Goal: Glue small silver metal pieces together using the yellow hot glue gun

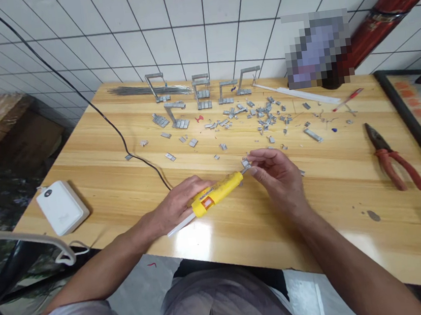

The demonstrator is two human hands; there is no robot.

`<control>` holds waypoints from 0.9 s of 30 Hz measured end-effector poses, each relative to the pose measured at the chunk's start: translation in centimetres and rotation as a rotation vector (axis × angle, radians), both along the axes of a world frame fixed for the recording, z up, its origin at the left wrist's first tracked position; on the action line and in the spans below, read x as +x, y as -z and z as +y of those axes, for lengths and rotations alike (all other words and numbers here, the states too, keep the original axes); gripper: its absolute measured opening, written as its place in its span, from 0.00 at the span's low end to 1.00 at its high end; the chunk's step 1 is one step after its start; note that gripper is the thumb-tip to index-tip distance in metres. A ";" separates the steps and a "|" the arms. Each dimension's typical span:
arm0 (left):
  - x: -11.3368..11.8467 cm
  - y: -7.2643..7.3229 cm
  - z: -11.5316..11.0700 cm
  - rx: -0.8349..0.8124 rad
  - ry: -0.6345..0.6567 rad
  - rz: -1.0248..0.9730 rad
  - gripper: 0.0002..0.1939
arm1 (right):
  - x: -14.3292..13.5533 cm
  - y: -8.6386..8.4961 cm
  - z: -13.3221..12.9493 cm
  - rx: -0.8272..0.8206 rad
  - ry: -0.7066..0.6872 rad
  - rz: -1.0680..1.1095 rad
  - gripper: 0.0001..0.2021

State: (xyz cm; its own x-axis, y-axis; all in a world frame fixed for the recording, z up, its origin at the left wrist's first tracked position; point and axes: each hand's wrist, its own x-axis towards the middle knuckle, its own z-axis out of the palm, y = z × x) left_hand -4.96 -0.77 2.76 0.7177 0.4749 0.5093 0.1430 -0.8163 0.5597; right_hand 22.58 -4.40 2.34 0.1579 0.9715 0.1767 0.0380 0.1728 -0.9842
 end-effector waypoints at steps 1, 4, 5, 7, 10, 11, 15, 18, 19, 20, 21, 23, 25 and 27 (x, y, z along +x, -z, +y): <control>0.0 0.0 0.0 0.001 0.002 -0.002 0.18 | 0.0 0.0 0.0 0.001 0.000 0.004 0.14; 0.0 -0.1 -0.1 0.007 -0.039 0.007 0.17 | 0.1 0.0 0.1 0.010 -0.006 0.021 0.14; 0.0 -0.1 -0.2 0.009 -0.063 0.012 0.16 | 0.1 0.0 0.1 0.011 -0.007 0.022 0.14; -0.1 -0.1 -0.2 0.013 -0.100 0.020 0.16 | 0.1 -0.1 0.1 0.007 -0.008 0.015 0.14; -0.1 -0.1 -0.2 0.019 -0.082 0.027 0.15 | 0.1 -0.1 0.0 0.002 -0.004 0.010 0.14; -0.1 -0.1 -0.2 0.018 -0.068 0.031 0.15 | 0.1 -0.1 0.0 0.002 -0.005 0.019 0.14; -0.2 -0.1 -0.2 0.011 -0.056 0.045 0.15 | 0.1 0.0 0.1 -0.013 -0.004 0.057 0.14; -0.2 -0.1 -0.2 0.018 -0.072 0.029 0.15 | 0.2 -0.1 0.2 -0.035 0.009 0.076 0.16; -0.2 -0.1 -0.2 0.020 -0.079 0.025 0.14 | 0.2 -0.1 0.3 -0.041 0.011 0.084 0.17; -0.2 -0.1 -0.2 0.021 -0.086 0.025 0.14 | 0.2 -0.1 0.3 -0.047 0.009 0.091 0.18; -0.1 -0.1 -0.2 0.021 -0.087 0.027 0.14 | 0.2 -0.2 0.3 -0.052 0.006 0.098 0.18; 0.0 -0.2 -0.1 0.019 -0.074 0.026 0.14 | 0.2 -0.2 0.3 -0.061 -0.005 0.117 0.18; 0.0 -0.1 -0.1 0.008 -0.050 0.022 0.15 | 0.1 -0.2 0.3 -0.066 -0.012 0.140 0.18; 0.0 -0.1 -0.1 -0.006 -0.028 0.017 0.17 | 0.2 -0.2 0.3 -0.075 -0.011 0.153 0.19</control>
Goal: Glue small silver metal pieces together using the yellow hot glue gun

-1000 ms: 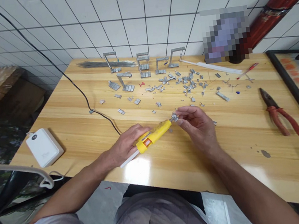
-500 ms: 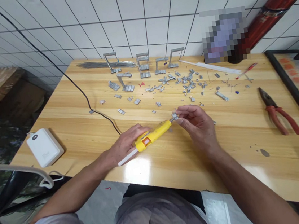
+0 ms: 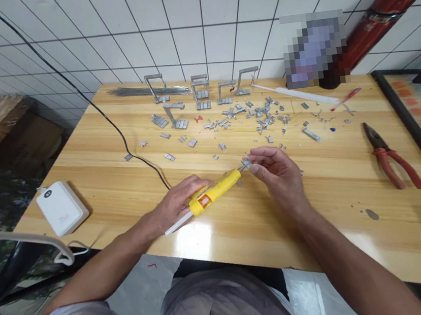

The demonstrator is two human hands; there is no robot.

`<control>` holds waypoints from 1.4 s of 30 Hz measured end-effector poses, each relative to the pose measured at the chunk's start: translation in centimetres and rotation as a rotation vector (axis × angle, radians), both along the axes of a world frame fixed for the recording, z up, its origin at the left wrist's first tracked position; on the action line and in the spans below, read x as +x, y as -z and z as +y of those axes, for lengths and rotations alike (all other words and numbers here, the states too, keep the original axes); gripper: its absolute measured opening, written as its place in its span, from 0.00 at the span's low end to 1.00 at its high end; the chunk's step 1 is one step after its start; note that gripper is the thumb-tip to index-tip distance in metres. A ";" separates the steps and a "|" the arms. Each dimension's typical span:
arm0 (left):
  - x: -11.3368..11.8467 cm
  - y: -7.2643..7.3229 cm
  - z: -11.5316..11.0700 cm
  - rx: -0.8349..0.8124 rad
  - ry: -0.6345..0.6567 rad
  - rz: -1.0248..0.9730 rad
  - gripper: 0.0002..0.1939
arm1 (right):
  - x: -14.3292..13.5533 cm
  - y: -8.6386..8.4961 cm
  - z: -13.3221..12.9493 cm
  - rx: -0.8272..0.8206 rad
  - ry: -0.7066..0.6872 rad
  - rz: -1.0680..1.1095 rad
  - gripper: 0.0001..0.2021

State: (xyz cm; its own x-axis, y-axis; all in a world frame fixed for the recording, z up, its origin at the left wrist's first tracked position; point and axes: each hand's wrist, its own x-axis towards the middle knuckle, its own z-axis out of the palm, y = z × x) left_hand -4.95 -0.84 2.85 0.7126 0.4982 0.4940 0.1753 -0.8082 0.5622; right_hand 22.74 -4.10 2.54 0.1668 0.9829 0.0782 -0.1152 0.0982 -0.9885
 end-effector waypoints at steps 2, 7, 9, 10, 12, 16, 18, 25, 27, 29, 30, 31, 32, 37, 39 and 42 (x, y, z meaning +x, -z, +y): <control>-0.1 0.1 0.0 -0.011 0.013 -0.010 0.18 | 0.0 0.0 0.0 -0.012 0.004 -0.001 0.19; -0.2 0.1 -0.1 0.000 -0.007 -0.019 0.17 | 0.1 0.1 0.1 -0.013 0.003 0.007 0.19; -0.1 0.2 -0.1 0.012 -0.027 -0.006 0.17 | 0.0 0.1 0.1 -0.011 -0.004 0.006 0.19; -0.1 0.2 -0.1 0.013 -0.028 -0.008 0.17 | 0.0 0.2 0.1 -0.013 -0.007 0.005 0.19; 0.0 0.4 -0.1 0.003 -0.011 -0.025 0.18 | 0.0 0.2 0.1 -0.020 -0.009 0.010 0.19; 0.0 0.6 -0.1 -0.006 0.027 -0.052 0.19 | 0.0 0.2 0.2 -0.030 -0.003 0.044 0.19; 0.0 0.5 -0.1 0.001 0.015 -0.046 0.18 | -0.1 0.2 0.2 -0.029 -0.005 0.049 0.19; -0.1 0.2 -0.1 -0.008 -0.026 0.008 0.16 | -0.1 0.3 0.1 -0.027 -0.009 0.040 0.19; -0.1 0.2 0.0 -0.016 0.003 0.003 0.18 | 0.0 0.4 0.3 -0.031 0.005 0.029 0.18; 0.0 0.4 0.0 -0.022 0.016 -0.004 0.18 | 0.2 0.5 0.5 -0.036 0.022 0.012 0.19; 0.0 0.5 0.0 -0.021 0.014 -0.013 0.17 | 0.3 0.6 0.6 -0.040 0.029 0.000 0.19; 0.0 0.6 0.0 -0.018 0.001 -0.025 0.17 | 0.4 0.6 0.6 -0.045 0.035 -0.014 0.19; 0.0 0.7 0.0 -0.014 -0.025 -0.038 0.16 | 0.5 0.7 0.7 -0.047 0.038 -0.029 0.20; -1.2 0.1 0.3 0.002 -0.380 -0.036 0.16 | 0.6 0.8 0.7 -0.049 0.048 -0.068 0.21; -2.3 -0.5 1.0 -0.016 -0.571 -0.021 0.19 | 0.6 0.8 0.8 -0.060 0.042 -0.078 0.21; -4.8 -1.4 3.3 -0.030 -0.777 -0.031 0.23 | 0.5 1.0 1.0 -0.079 0.026 -0.099 0.21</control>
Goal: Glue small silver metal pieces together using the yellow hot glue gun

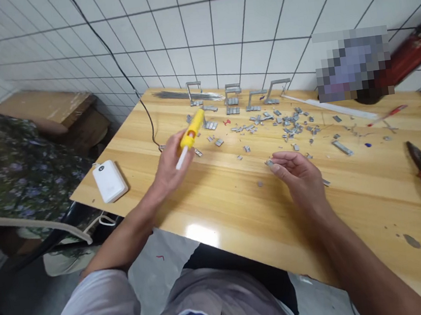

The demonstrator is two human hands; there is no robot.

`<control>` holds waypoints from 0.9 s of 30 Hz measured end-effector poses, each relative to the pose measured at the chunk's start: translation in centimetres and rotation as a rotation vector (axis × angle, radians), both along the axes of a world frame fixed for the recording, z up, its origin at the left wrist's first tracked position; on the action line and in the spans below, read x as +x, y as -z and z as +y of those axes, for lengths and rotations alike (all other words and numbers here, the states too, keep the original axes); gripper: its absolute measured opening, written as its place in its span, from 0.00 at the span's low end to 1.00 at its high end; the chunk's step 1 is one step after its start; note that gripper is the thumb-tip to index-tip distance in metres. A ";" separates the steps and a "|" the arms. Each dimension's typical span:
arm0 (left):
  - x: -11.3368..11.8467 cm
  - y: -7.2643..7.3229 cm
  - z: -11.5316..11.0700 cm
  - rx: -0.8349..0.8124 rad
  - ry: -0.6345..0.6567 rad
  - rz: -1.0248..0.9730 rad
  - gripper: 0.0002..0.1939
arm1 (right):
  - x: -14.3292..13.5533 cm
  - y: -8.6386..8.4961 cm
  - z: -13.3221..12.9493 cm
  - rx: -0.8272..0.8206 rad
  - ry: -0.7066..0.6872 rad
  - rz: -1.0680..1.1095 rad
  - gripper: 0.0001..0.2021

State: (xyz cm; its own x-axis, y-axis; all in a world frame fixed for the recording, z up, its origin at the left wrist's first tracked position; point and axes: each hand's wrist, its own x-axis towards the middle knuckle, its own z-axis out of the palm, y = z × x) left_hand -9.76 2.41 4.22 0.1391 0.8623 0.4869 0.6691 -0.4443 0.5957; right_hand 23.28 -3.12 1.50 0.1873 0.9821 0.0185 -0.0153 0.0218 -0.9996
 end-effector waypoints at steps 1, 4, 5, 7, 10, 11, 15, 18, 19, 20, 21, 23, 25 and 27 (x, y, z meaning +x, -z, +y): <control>-1.0 -0.2 1.1 -0.001 -0.038 0.000 0.23 | 0.0 0.1 0.1 -0.005 -0.006 -0.009 0.22; -4.3 -0.5 5.3 -0.022 -0.120 0.052 0.22 | 0.0 0.4 0.2 -0.008 -0.033 -0.046 0.23; -5.3 -0.6 6.8 -0.042 -0.142 0.077 0.21 | -0.1 0.5 0.3 -0.006 -0.041 -0.057 0.23; -6.9 -1.0 9.5 -0.085 -0.185 0.108 0.19 | -0.1 0.7 0.3 0.001 -0.054 -0.076 0.24; -8.0 -1.8 12.9 -0.171 -0.226 0.073 0.18 | -0.1 0.7 0.4 0.009 -0.065 -0.092 0.24; -8.1 -2.0 13.8 -0.201 -0.240 0.057 0.18 | -0.1 0.7 0.4 0.010 -0.067 -0.097 0.24; -7.9 -1.9 16.7 -0.299 -0.358 0.207 0.21 | 0.0 0.7 0.5 0.002 -0.075 -0.119 0.25; -8.0 -0.8 17.9 -0.401 -0.467 0.318 0.24 | 0.1 0.6 0.5 -0.022 -0.085 -0.115 0.25; -8.1 -0.4 18.1 -0.427 -0.484 0.328 0.26 | 0.1 0.5 0.5 -0.035 -0.091 -0.106 0.25; -8.3 0.0 18.2 -0.451 -0.491 0.335 0.27 | 0.1 0.4 0.5 -0.049 -0.098 -0.093 0.24; -8.4 0.3 18.2 -0.476 -0.497 0.345 0.28 | 0.1 0.3 0.5 -0.063 -0.105 -0.076 0.24; -8.8 0.8 18.1 -0.519 -0.500 0.366 0.29 | 0.1 0.1 0.5 -0.092 -0.120 -0.035 0.23; -9.0 0.7 17.7 -0.544 -0.498 0.387 0.29 | 0.1 -0.1 0.5 -0.109 -0.113 -0.013 0.21; -8.8 0.3 17.2 -0.534 -0.498 0.405 0.29 | 0.2 -0.3 0.6 -0.107 -0.101 -0.013 0.21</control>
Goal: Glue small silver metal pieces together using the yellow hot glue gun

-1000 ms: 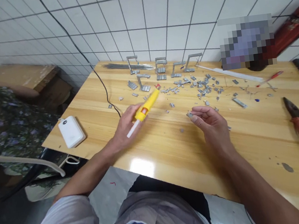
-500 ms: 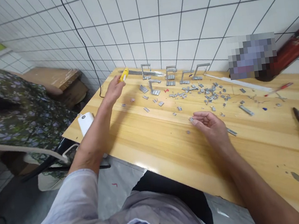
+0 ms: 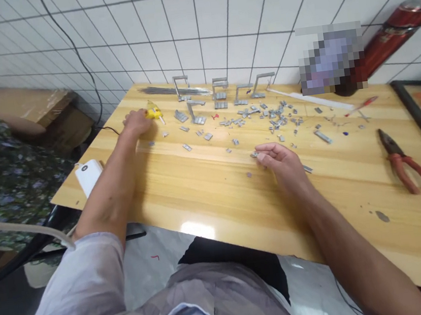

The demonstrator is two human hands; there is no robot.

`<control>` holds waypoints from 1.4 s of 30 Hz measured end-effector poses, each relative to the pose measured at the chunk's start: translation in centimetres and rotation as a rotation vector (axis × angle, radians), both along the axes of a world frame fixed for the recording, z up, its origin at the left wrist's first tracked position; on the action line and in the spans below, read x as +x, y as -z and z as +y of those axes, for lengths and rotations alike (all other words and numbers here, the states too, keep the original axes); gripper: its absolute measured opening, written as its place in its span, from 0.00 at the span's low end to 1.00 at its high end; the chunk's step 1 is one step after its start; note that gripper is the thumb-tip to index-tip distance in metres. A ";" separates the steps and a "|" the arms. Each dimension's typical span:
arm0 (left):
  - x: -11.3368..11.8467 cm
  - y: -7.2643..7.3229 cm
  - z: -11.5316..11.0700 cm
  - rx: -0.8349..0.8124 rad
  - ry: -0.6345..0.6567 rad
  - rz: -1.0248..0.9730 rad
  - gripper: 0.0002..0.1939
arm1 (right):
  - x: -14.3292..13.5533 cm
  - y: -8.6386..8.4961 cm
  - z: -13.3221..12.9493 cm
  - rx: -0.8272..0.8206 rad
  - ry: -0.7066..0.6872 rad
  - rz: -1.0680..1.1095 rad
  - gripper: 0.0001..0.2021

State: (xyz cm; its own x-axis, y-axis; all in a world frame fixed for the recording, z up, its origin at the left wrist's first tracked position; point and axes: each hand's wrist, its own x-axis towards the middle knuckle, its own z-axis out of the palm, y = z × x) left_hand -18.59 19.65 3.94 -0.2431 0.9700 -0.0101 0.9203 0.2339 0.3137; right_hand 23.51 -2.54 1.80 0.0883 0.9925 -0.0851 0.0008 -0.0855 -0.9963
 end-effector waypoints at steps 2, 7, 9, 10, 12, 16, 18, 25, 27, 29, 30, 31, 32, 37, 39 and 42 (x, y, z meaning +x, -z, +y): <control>0.7 -0.7 -0.6 0.053 0.030 0.020 0.31 | 0.1 -0.2 0.1 0.001 -0.001 -0.030 0.20; 6.0 -2.4 -4.3 0.153 0.268 -0.033 0.22 | 0.6 -0.5 0.2 -0.063 -0.131 -0.182 0.18; 9.3 -2.6 -7.3 0.203 0.482 -0.155 0.17 | 0.6 -0.6 0.1 -0.080 -0.168 -0.210 0.18; 11.0 -2.6 -9.0 0.227 0.609 -0.246 0.16 | 0.6 -0.7 0.1 -0.088 -0.178 -0.207 0.18; 14.0 -2.4 -12.6 0.258 0.832 -0.379 0.15 | 0.6 -0.9 0.0 -0.104 -0.192 -0.174 0.18; 17.7 -0.9 -17.8 0.289 1.094 -0.493 0.15 | 0.4 -1.2 -0.1 -0.133 -0.225 -0.094 0.19; 18.5 0.1 -18.9 0.305 1.131 -0.538 0.16 | 0.2 -1.2 -0.1 -0.137 -0.240 -0.069 0.18; 19.4 2.4 -19.9 0.301 1.037 -0.664 0.19 | -0.8 -1.3 -0.6 -0.132 -0.247 -0.069 0.17; 19.6 2.6 -20.1 0.278 0.989 -0.699 0.17 | -1.1 -1.1 -0.6 -0.096 -0.248 -0.079 0.17; 19.8 2.6 -20.3 0.246 0.945 -0.754 0.14 | -1.3 -0.8 -0.6 -0.058 -0.261 -0.092 0.17; 19.9 2.5 -20.4 0.219 0.924 -0.789 0.12 | -1.4 -0.7 -0.7 -0.044 -0.265 -0.099 0.17; 19.9 2.5 -20.4 0.188 0.900 -0.828 0.11 | -1.5 -0.6 -0.7 -0.036 -0.268 -0.107 0.16; 19.9 2.4 -20.4 0.155 0.878 -0.869 0.10 | -1.5 -0.5 -0.8 -0.030 -0.268 -0.119 0.16; 19.2 2.4 -19.8 0.071 0.805 -0.977 0.14 | -1.0 -0.5 -0.9 0.027 -0.175 -0.271 0.13; 18.8 2.4 -19.5 0.015 0.820 -0.948 0.12 | -0.7 -0.3 -0.7 0.075 -0.094 -0.362 0.12; 18.2 2.5 -19.2 -0.081 0.867 -0.853 0.07 | -0.3 0.4 -0.2 0.107 -0.044 -0.441 0.11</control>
